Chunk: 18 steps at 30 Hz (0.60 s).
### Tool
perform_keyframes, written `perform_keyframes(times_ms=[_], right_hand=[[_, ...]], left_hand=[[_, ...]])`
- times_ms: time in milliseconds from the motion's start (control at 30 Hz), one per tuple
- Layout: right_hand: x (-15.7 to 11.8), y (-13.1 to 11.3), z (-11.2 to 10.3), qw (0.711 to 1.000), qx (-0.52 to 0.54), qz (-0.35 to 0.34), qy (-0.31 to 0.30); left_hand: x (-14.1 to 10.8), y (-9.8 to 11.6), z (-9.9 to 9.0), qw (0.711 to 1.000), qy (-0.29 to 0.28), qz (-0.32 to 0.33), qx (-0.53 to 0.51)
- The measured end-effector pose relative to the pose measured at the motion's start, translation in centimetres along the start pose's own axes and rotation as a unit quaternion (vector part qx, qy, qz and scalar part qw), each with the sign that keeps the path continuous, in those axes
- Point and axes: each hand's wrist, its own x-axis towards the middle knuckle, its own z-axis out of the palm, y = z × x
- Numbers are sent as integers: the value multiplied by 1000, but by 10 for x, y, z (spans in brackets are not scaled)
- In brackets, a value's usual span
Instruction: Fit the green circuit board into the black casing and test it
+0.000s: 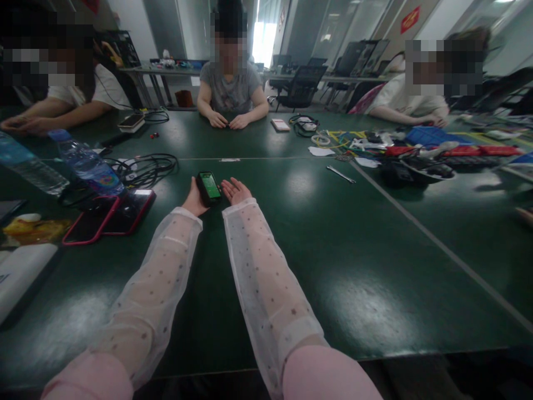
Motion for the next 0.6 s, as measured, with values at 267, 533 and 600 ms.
perform_keyframes(times_ms=[267, 533, 600], right_hand=[[1, 2, 5, 998, -66, -18, 16], [-4, 1, 8, 992, -121, -13, 27], [-2, 1, 10, 994, -106, -20, 34]], left_hand=[[11, -7, 6, 993, 78, 43, 77], [7, -14, 14, 952, 109, 114, 262], [5, -13, 18, 936, 106, 119, 314]])
